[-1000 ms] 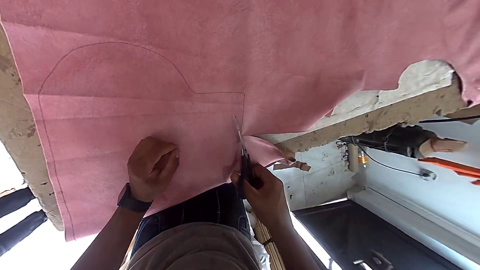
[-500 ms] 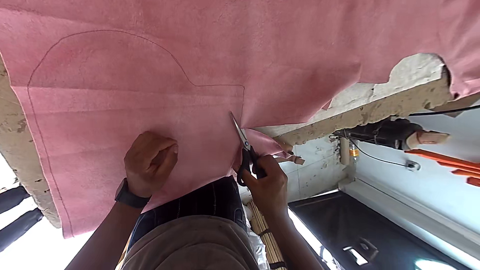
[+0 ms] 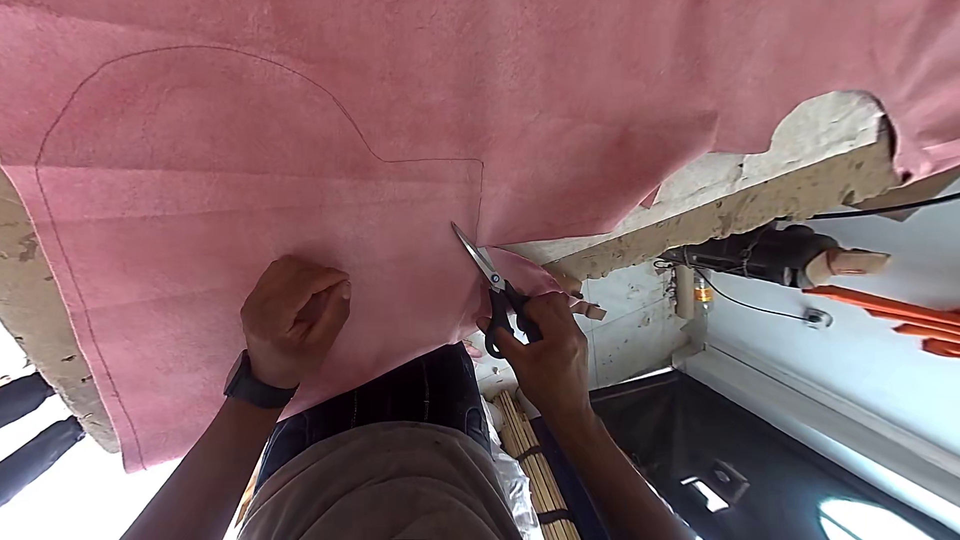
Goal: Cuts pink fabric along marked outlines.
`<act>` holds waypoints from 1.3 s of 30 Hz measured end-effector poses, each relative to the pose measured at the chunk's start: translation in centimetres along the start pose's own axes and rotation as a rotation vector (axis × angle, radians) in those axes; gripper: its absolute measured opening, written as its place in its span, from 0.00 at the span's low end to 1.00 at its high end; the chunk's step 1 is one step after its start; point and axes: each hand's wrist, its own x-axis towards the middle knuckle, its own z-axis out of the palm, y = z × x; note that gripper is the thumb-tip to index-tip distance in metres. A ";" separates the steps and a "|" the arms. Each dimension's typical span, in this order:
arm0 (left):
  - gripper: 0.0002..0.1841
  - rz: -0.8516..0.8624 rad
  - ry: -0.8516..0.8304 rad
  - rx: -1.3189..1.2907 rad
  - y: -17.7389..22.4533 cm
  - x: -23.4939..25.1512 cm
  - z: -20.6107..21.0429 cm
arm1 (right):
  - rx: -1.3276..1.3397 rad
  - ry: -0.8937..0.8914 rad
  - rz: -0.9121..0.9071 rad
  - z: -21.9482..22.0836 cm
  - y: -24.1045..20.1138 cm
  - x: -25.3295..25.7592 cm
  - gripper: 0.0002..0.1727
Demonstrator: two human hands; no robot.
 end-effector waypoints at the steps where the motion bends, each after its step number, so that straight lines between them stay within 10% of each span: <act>1: 0.07 -0.002 -0.002 0.000 0.0 0.0 0.0 | -0.001 -0.001 -0.004 0.0 -0.1 0.2 0.20; 39: 0.07 0.007 -0.012 0.015 -0.1 0.0 0.0 | 0.955 -0.311 0.373 2.4 -4.8 -2.8 0.21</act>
